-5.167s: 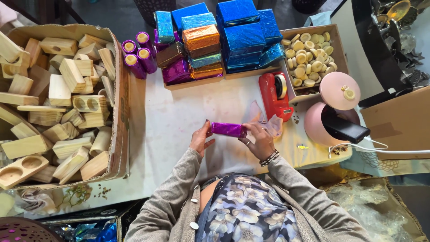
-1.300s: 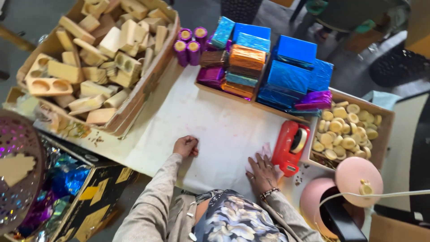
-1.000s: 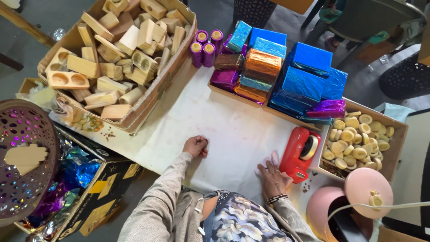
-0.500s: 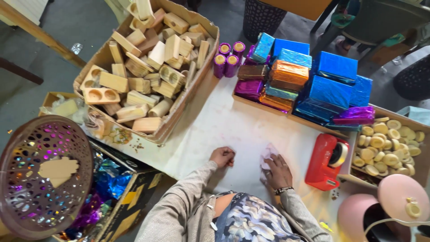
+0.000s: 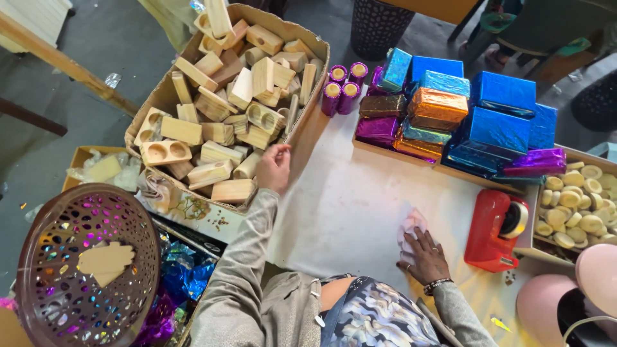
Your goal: Wrapping small wooden blocks in colored foil and securing them with tape.
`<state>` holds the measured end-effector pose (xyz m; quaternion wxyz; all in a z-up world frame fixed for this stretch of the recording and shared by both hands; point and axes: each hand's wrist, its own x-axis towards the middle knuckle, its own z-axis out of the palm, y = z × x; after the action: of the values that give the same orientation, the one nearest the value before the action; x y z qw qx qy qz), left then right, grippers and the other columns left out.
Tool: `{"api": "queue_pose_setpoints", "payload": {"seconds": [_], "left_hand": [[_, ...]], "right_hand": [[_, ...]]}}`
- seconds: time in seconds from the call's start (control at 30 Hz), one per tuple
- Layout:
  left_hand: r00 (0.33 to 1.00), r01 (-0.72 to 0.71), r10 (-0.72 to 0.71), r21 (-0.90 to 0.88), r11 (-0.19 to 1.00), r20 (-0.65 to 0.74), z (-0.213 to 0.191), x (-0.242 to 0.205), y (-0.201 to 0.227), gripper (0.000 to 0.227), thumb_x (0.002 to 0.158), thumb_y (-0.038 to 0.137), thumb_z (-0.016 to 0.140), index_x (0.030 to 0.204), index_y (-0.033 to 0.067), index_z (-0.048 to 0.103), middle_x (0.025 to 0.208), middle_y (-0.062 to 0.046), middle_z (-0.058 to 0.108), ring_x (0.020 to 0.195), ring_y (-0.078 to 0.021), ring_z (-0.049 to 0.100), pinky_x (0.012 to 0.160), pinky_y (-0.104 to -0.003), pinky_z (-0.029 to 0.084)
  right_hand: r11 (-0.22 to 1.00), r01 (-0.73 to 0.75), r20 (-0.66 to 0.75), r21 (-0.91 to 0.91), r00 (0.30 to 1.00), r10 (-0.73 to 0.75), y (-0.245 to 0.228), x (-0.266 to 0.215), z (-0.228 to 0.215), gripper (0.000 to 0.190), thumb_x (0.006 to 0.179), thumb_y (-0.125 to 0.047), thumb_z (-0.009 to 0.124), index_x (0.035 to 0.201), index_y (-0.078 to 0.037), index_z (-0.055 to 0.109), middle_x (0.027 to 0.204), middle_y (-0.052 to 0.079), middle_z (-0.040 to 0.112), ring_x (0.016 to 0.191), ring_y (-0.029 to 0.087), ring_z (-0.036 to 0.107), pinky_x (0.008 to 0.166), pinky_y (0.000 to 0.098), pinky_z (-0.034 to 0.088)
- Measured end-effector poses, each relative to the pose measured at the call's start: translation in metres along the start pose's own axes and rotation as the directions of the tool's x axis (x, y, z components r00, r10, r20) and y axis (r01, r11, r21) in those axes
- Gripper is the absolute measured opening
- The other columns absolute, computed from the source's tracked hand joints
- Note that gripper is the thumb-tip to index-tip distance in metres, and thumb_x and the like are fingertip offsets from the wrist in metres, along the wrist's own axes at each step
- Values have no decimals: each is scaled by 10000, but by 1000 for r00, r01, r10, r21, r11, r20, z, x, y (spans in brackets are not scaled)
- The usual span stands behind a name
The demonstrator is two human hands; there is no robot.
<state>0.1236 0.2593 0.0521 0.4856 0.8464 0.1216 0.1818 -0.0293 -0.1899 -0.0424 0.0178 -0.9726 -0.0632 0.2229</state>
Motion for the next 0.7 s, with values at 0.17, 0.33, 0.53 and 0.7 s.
{"api": "queue_pose_setpoints", "payload": {"seconds": [0.17, 0.33, 0.53, 0.7], "left_hand": [[998, 64, -62, 99, 993, -24, 3, 50, 6, 189, 922, 279, 698, 1065, 187, 781, 881, -48, 785, 751, -194, 760, 678, -345, 581], [983, 160, -127, 290, 943, -130, 11, 89, -27, 268, 871, 325, 747, 1094, 179, 777, 985, -90, 757, 864, -281, 729, 748, -420, 563], [993, 95, -56, 400, 912, -108, 17, 99, -53, 256, 788, 312, 837, 984, 156, 787, 1074, -82, 705, 958, -293, 692, 804, -434, 551], [962, 62, 21, 290, 955, -274, -3, 100, -39, 195, 863, 248, 819, 978, 105, 754, 1035, -89, 719, 906, -302, 693, 762, -450, 548]], "right_hand": [[997, -58, 25, 46, 998, 56, -9, -2, -6, 955, 726, -587, 822, 1518, -326, 356, 1688, -18, 180, 1571, 257, 160, 1242, 538, 231], [992, -99, 48, 77, 994, 95, -10, -4, -9, 957, 731, -554, 836, 1523, -326, 351, 1695, -39, 159, 1582, 233, 123, 1250, 537, 206], [989, -114, 84, 95, 991, 106, -14, -6, -13, 937, 749, -544, 831, 1524, -332, 350, 1699, -64, 139, 1587, 209, 84, 1263, 539, 168], [988, -109, 75, 110, 992, 102, -12, -4, -10, 944, 743, -544, 835, 1526, -351, 344, 1700, -76, 135, 1588, 206, 80, 1270, 531, 155]]}}
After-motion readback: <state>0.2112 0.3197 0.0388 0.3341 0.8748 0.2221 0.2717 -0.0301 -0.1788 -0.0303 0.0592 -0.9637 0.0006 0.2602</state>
